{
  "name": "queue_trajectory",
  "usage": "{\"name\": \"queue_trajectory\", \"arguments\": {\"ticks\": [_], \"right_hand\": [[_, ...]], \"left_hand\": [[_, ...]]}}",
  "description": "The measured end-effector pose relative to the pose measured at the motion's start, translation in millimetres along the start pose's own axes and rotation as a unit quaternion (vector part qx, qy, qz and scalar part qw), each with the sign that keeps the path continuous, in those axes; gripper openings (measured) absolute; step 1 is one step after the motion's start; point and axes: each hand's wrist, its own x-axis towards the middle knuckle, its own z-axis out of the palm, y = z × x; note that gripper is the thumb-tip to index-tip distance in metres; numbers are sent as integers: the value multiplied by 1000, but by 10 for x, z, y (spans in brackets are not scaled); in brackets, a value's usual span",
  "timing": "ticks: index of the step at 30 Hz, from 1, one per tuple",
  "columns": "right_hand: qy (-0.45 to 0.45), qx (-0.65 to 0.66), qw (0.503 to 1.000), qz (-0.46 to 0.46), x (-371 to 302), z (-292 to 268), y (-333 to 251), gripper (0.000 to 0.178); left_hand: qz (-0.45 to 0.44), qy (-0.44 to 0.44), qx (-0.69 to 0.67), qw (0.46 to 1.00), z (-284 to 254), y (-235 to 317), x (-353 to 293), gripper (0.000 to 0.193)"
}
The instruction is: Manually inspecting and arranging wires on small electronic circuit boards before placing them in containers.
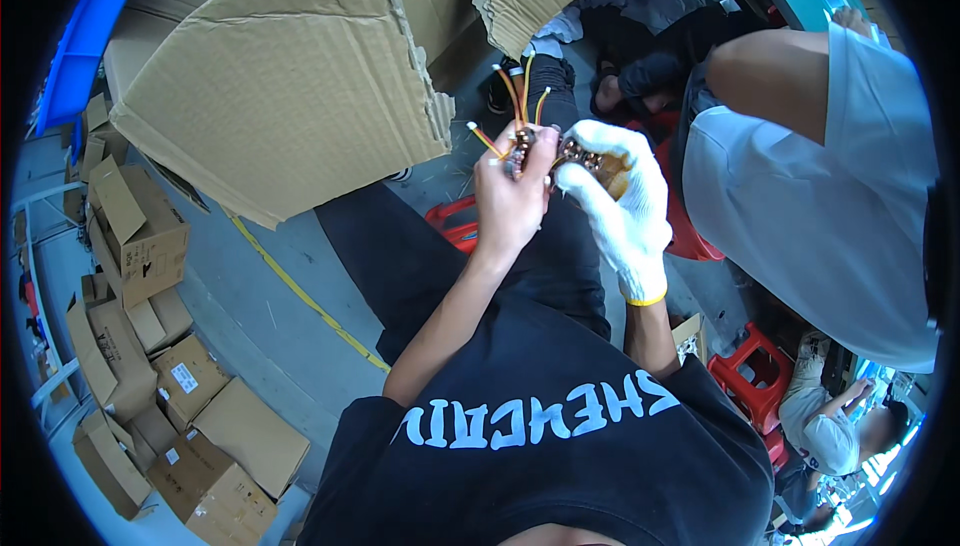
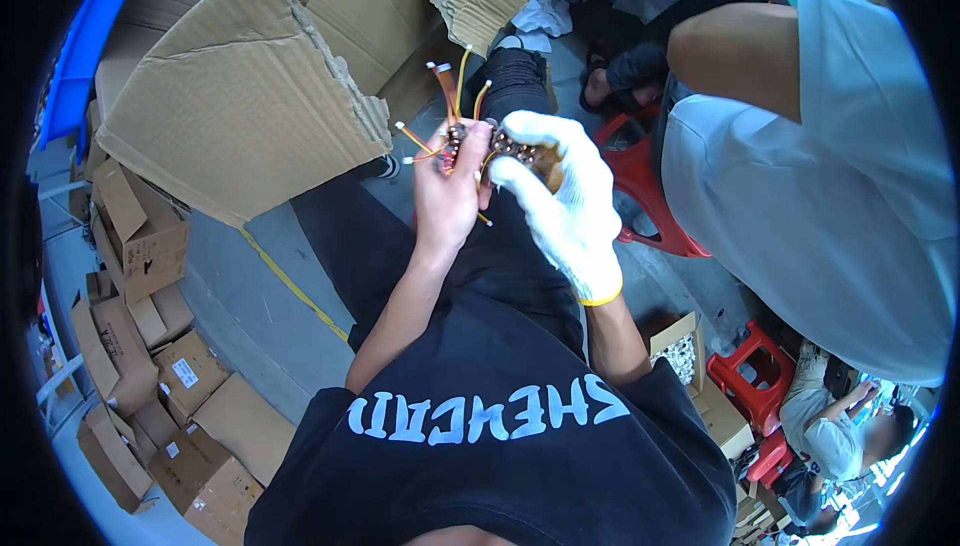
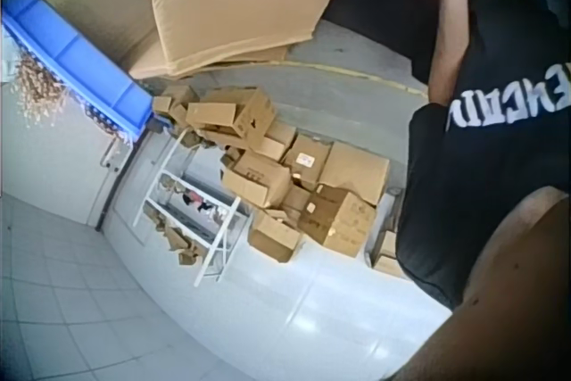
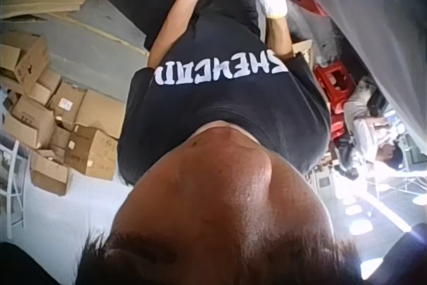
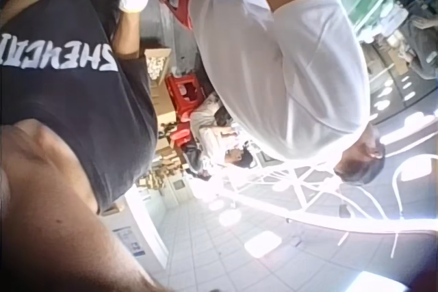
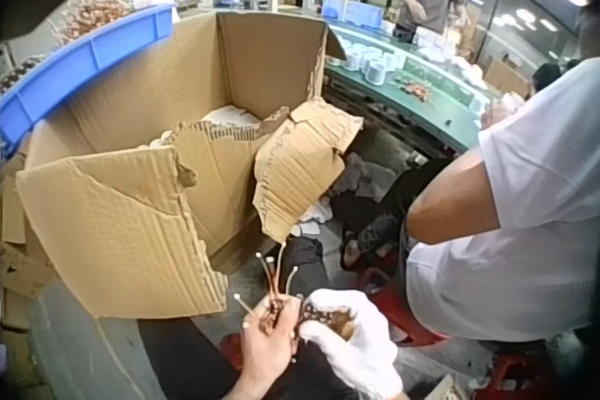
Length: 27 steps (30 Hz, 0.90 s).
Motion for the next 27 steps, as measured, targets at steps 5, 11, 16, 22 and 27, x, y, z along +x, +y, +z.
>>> {"name": "queue_trajectory", "arguments": {"ticks": [5,11,16,22,27], "right_hand": [[-20,34,998,-53,-33,23,84,34],[-58,175,983,14,3,20,85,35],[-29,36,999,-21,-4,86,19,31],[17,-220,942,-253,26,194,69,23],[19,-19,999,-34,-48,175,71,25]], "left_hand": [[-16,-38,-26,999,-29,-46,-1,22],[-95,-59,-177,978,-103,-32,24,20],[-60,-24,-105,992,-54,-27,27,20],[-56,-5,-171,984,-54,-108,-12,21],[-43,5,-112,993,-5,-96,2,23]]}}
